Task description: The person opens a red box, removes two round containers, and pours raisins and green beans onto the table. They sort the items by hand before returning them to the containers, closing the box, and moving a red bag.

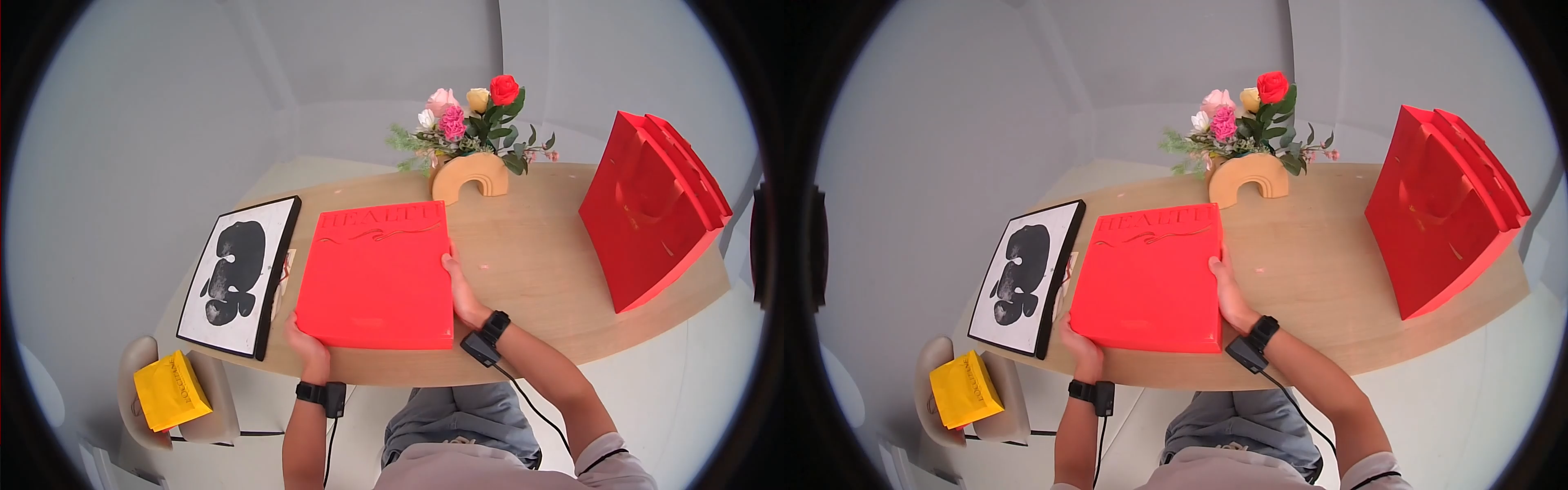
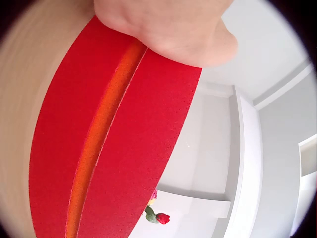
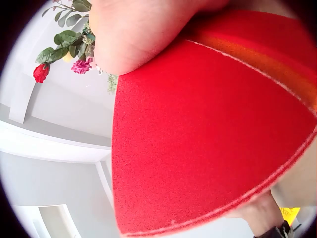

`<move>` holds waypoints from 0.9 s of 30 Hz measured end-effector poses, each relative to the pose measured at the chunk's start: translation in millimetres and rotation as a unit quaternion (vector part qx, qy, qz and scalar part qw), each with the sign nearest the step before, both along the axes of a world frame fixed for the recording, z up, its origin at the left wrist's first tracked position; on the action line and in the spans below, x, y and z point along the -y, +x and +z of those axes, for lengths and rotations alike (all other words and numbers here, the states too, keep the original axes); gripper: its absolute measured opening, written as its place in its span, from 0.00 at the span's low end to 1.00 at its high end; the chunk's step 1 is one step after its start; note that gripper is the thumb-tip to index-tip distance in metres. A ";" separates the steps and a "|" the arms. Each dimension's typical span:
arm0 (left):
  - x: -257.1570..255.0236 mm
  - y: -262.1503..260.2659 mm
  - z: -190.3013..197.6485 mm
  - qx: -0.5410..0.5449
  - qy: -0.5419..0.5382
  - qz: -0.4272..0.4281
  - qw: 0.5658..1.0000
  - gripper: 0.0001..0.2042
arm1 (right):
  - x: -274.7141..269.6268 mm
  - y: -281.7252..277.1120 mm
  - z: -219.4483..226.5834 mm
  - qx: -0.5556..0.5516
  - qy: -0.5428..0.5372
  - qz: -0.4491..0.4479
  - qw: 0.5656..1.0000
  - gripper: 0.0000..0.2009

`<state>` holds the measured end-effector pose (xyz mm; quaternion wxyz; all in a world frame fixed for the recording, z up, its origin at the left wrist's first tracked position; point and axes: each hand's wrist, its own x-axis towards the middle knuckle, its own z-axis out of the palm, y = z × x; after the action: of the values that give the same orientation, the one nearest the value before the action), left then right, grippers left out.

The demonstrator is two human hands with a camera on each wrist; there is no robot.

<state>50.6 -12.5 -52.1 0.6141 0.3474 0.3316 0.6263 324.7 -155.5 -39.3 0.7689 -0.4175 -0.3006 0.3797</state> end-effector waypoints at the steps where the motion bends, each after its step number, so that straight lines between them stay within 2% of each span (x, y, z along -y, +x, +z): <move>1: -3.8 3.9 5.1 0.020 -0.008 0.004 1.000 0.17 | -6.4 0.1 0.1 -0.001 0.001 -0.002 1.000 0.36; 2: -8.9 7.5 8.5 0.019 -0.008 0.003 1.000 0.17 | -14.9 1.5 -1.8 0.011 -0.002 -0.004 1.000 0.37; 4: -20.7 12.1 11.5 0.002 -0.014 0.055 0.998 0.18 | -34.7 6.8 -7.5 0.022 -0.005 -0.004 1.000 0.37; 6: -39.3 10.2 5.4 -0.009 -0.011 0.055 0.998 0.19 | -53.9 13.7 -11.8 0.029 0.016 0.019 0.999 0.38; 13: -60.4 5.9 -7.8 -0.030 -0.002 0.072 0.997 0.22 | -67.1 17.0 -12.4 0.031 -0.025 0.015 0.999 0.42; 20: -49.5 5.8 2.7 -0.042 -0.007 0.070 0.997 0.23 | -63.8 23.9 -14.5 0.071 -0.033 0.025 0.997 0.44; 22: -37.4 3.7 13.8 -0.133 0.016 0.074 0.988 0.21 | -57.6 31.1 -17.1 0.085 -0.037 0.032 0.995 0.45; 23: -22.8 6.2 23.1 -0.132 0.020 0.075 0.988 0.21 | -55.5 41.4 -31.1 0.088 -0.051 0.053 0.993 0.44; 24: -0.9 10.7 32.5 -0.183 0.078 0.150 0.969 0.18 | -51.8 49.5 -40.5 0.091 -0.064 0.075 0.991 0.44; 25: 20.9 13.9 41.2 -0.231 0.135 0.222 0.938 0.16 | -35.3 47.7 -32.3 0.045 -0.076 0.044 0.995 0.35; 26: 43.5 7.3 45.1 -0.332 0.232 0.248 0.880 0.16 | -23.4 55.0 -32.9 0.044 -0.073 0.040 0.996 0.35; 27: 67.3 0.8 47.0 -0.423 0.325 0.267 0.802 0.18 | -9.6 66.2 -37.4 0.012 -0.062 0.066 0.996 0.28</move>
<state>51.4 -79.9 -5.1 0.0718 0.6551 0.4149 0.6273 390.9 -146.0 -76.7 0.7111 -0.4482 -0.3129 0.4422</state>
